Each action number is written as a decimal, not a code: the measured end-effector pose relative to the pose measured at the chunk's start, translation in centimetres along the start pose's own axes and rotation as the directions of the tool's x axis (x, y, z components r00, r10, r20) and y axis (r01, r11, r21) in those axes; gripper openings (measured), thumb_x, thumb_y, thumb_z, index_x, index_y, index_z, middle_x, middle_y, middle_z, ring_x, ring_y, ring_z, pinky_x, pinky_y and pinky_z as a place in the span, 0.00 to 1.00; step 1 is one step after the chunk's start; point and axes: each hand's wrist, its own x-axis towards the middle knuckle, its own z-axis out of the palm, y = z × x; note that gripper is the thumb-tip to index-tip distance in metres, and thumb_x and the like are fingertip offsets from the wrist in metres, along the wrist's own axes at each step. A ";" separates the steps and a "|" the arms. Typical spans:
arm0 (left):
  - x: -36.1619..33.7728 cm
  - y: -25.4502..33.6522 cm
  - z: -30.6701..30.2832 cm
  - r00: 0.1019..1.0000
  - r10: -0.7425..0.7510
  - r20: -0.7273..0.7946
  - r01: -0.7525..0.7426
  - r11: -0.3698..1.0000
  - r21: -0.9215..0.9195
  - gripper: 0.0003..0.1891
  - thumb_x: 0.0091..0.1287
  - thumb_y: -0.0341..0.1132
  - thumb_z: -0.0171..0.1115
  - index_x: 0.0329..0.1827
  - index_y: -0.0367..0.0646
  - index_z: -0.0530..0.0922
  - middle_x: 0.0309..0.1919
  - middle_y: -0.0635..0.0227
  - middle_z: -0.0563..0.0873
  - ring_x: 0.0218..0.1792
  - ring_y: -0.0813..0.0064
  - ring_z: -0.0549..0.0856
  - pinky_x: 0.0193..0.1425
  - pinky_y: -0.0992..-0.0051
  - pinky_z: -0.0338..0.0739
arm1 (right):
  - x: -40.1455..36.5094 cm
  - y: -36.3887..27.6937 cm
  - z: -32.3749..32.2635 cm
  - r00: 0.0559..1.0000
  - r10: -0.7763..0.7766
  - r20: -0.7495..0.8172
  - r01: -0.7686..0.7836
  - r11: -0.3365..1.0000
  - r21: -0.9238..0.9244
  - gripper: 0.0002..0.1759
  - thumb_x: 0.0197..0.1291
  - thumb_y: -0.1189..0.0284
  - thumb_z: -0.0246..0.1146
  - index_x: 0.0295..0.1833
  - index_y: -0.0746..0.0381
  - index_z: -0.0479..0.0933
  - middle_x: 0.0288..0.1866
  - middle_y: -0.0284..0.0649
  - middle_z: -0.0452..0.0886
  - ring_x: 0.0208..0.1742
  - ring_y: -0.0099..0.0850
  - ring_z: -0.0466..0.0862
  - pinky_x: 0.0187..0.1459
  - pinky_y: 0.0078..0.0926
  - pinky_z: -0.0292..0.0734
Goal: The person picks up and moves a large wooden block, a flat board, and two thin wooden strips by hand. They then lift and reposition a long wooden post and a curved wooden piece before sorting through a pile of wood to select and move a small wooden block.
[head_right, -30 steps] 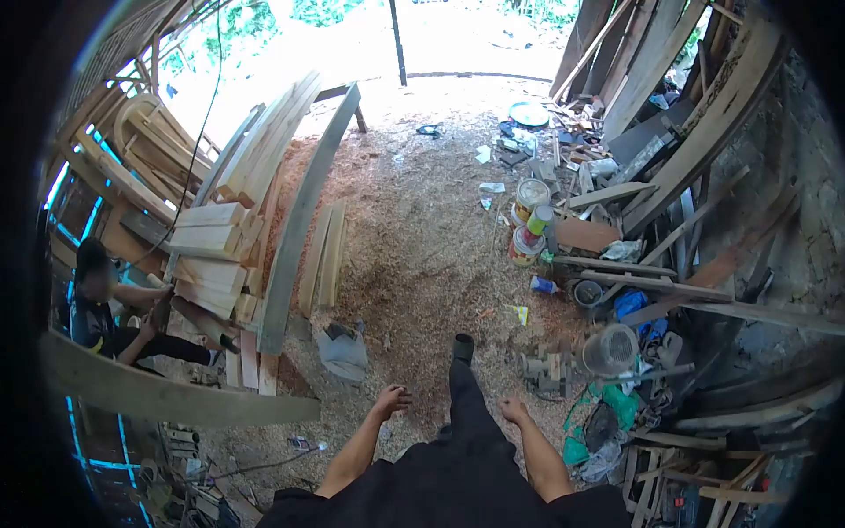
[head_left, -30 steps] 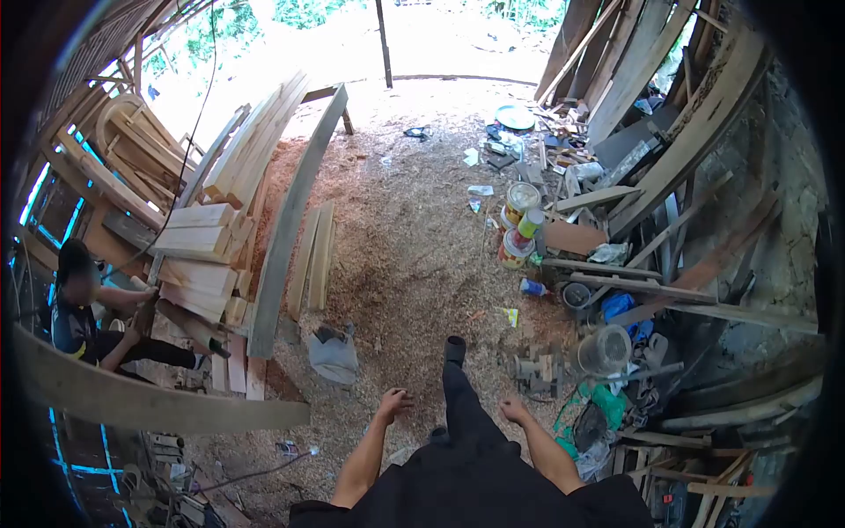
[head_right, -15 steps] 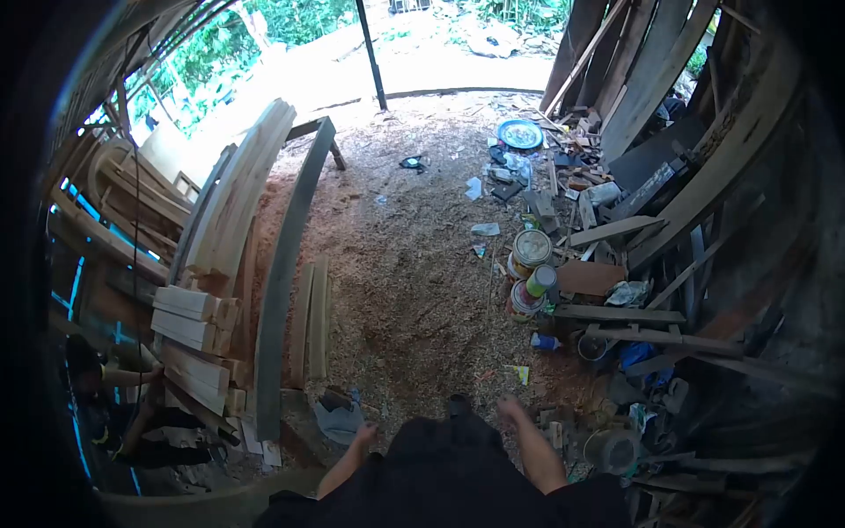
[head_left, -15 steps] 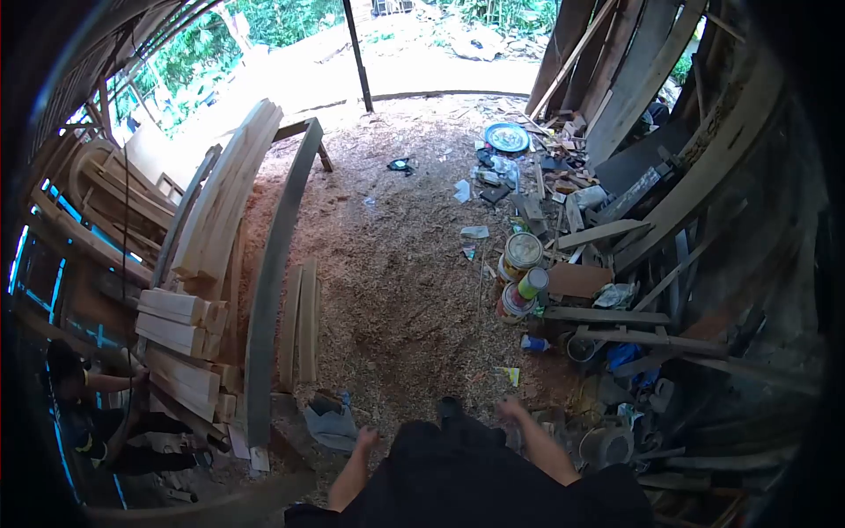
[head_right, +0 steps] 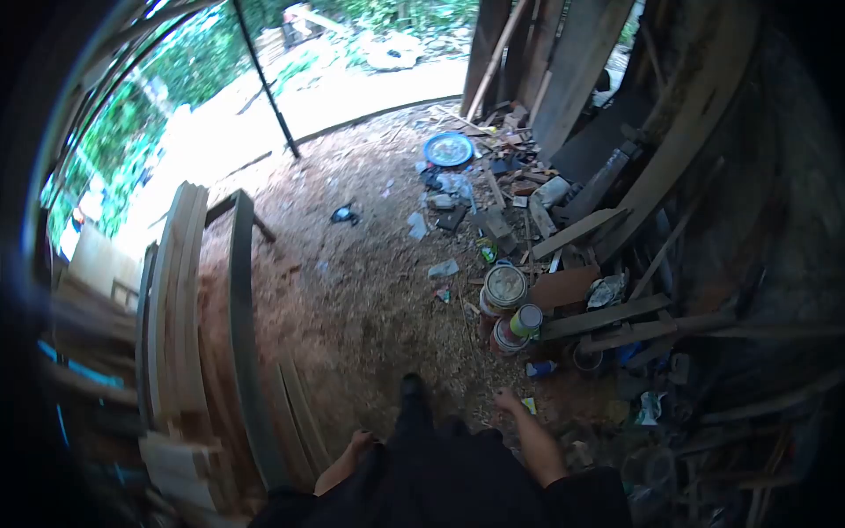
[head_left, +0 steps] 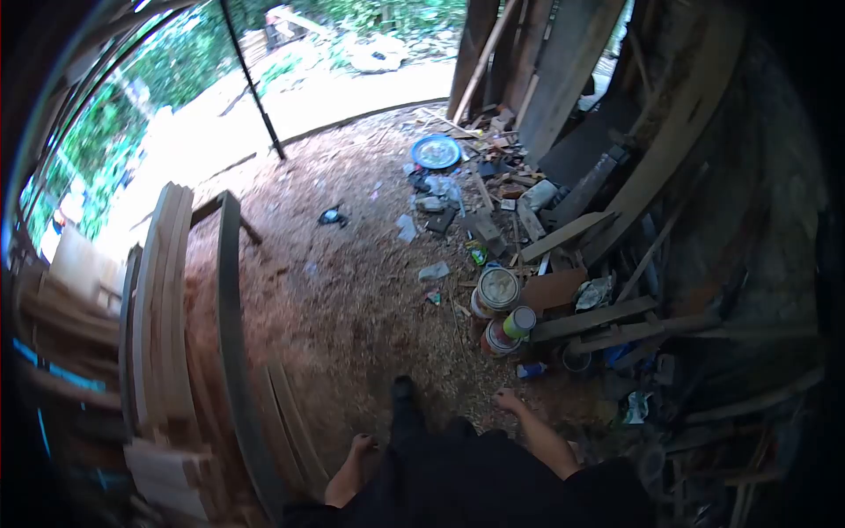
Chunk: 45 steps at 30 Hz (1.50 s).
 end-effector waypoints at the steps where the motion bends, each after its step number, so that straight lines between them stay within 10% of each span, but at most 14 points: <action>1: 0.6 2.7 -1.2 0.999 0.017 -0.027 -0.013 0.990 0.139 0.16 0.56 0.28 0.52 0.47 0.27 0.70 0.32 0.52 0.81 0.28 0.58 0.83 0.27 0.62 0.78 | 0.8 0.9 0.4 0.998 -0.027 -0.059 0.021 0.995 -0.098 0.12 0.50 0.70 0.57 0.38 0.66 0.77 0.28 0.44 0.81 0.28 0.34 0.81 0.31 0.31 0.77; 4: 4.0 12.7 -4.4 0.999 0.001 0.039 -0.013 0.951 0.309 0.16 0.57 0.29 0.53 0.48 0.31 0.71 0.32 0.56 0.82 0.27 0.65 0.82 0.26 0.69 0.75 | 2.6 2.4 1.2 0.990 0.037 -0.138 -0.062 0.981 -0.186 0.13 0.49 0.69 0.57 0.37 0.66 0.78 0.29 0.44 0.81 0.28 0.34 0.81 0.32 0.33 0.76; 10: 13.2 28.6 -5.0 0.956 0.235 0.173 -0.266 0.945 0.189 0.14 0.62 0.34 0.49 0.45 0.35 0.73 0.28 0.62 0.81 0.25 0.73 0.81 0.27 0.75 0.73 | 4.6 -2.9 2.7 0.942 0.315 -0.116 -0.259 0.902 0.344 0.14 0.51 0.67 0.56 0.35 0.67 0.79 0.29 0.44 0.81 0.29 0.32 0.81 0.33 0.35 0.76; 15: 16.8 35.8 -2.2 0.938 0.239 0.250 -0.286 0.942 0.176 0.14 0.63 0.36 0.49 0.44 0.35 0.72 0.28 0.61 0.80 0.25 0.73 0.80 0.27 0.75 0.74 | 9.2 -6.1 4.0 0.955 0.162 -0.249 -0.123 0.978 0.166 0.13 0.53 0.68 0.54 0.33 0.66 0.79 0.28 0.44 0.81 0.28 0.33 0.80 0.30 0.35 0.75; 21: 23.5 41.4 -2.0 0.912 0.155 0.379 -0.270 0.923 0.273 0.13 0.61 0.35 0.50 0.44 0.35 0.73 0.30 0.61 0.82 0.26 0.72 0.82 0.26 0.74 0.74 | 23.9 -0.5 4.1 0.961 0.257 -0.101 -0.197 0.894 0.404 0.11 0.47 0.68 0.57 0.29 0.63 0.80 0.25 0.43 0.81 0.28 0.33 0.81 0.31 0.35 0.74; 22: 24.6 42.5 -2.4 0.924 0.123 0.362 -0.248 0.913 0.323 0.13 0.61 0.35 0.50 0.44 0.36 0.73 0.30 0.61 0.82 0.25 0.72 0.82 0.25 0.74 0.74 | 26.9 -0.2 3.3 0.996 0.087 -0.009 -0.086 0.996 0.018 0.11 0.46 0.67 0.58 0.29 0.63 0.80 0.26 0.43 0.81 0.28 0.35 0.81 0.31 0.36 0.74; 24: 25.9 45.4 -3.5 0.940 0.091 0.330 -0.224 0.892 0.393 0.13 0.60 0.35 0.50 0.44 0.36 0.74 0.30 0.61 0.82 0.25 0.71 0.82 0.25 0.74 0.74 | 32.8 -0.2 1.4 0.948 -0.265 0.176 0.308 0.627 -0.716 0.11 0.42 0.66 0.60 0.28 0.62 0.81 0.26 0.42 0.81 0.28 0.37 0.81 0.32 0.37 0.74; 27: 26.9 50.2 -5.4 0.968 -0.053 0.244 -0.094 0.830 0.550 0.15 0.64 0.40 0.52 0.47 0.39 0.73 0.33 0.60 0.82 0.30 0.68 0.83 0.26 0.72 0.76 | 33.3 -13.4 -6.3 0.986 -0.024 -0.168 -0.013 0.977 -0.212 0.11 0.46 0.66 0.57 0.29 0.62 0.80 0.24 0.42 0.80 0.27 0.36 0.80 0.32 0.36 0.74; 29: 30.7 53.2 -6.3 0.947 -0.222 0.234 0.027 0.777 0.629 0.16 0.63 0.39 0.52 0.50 0.39 0.70 0.36 0.58 0.82 0.33 0.65 0.83 0.28 0.70 0.76 | 36.2 -19.1 -9.4 0.953 0.018 -0.303 -0.018 1.000 0.001 0.12 0.48 0.66 0.56 0.29 0.63 0.79 0.24 0.41 0.79 0.26 0.35 0.80 0.31 0.36 0.73; 30: 32.0 55.0 -6.2 0.957 -0.194 0.214 0.011 0.766 0.643 0.19 0.63 0.40 0.51 0.53 0.38 0.67 0.39 0.56 0.81 0.33 0.64 0.82 0.30 0.68 0.76 | 31.3 -28.5 -15.2 0.914 0.233 -0.331 -0.055 0.882 0.468 0.13 0.53 0.65 0.54 0.34 0.64 0.77 0.24 0.40 0.79 0.25 0.32 0.80 0.31 0.34 0.73; 34: 35.5 62.8 -0.8 0.968 -0.048 0.248 -0.092 0.847 0.523 0.14 0.60 0.36 0.51 0.46 0.41 0.71 0.29 0.61 0.81 0.23 0.68 0.82 0.21 0.73 0.73 | 36.1 -31.8 -18.7 0.861 0.092 -0.500 0.152 0.891 0.427 0.14 0.56 0.64 0.55 0.40 0.63 0.75 0.26 0.38 0.79 0.24 0.28 0.79 0.29 0.29 0.74; 45: 44.5 80.6 23.5 0.772 0.072 0.631 -0.503 0.676 0.538 0.18 0.62 0.40 0.53 0.49 0.35 0.70 0.32 0.61 0.81 0.26 0.73 0.82 0.25 0.75 0.73 | 31.7 -24.4 -19.9 0.699 0.595 -0.397 -0.222 0.708 0.671 0.14 0.52 0.64 0.54 0.37 0.64 0.77 0.27 0.44 0.80 0.29 0.35 0.81 0.30 0.33 0.73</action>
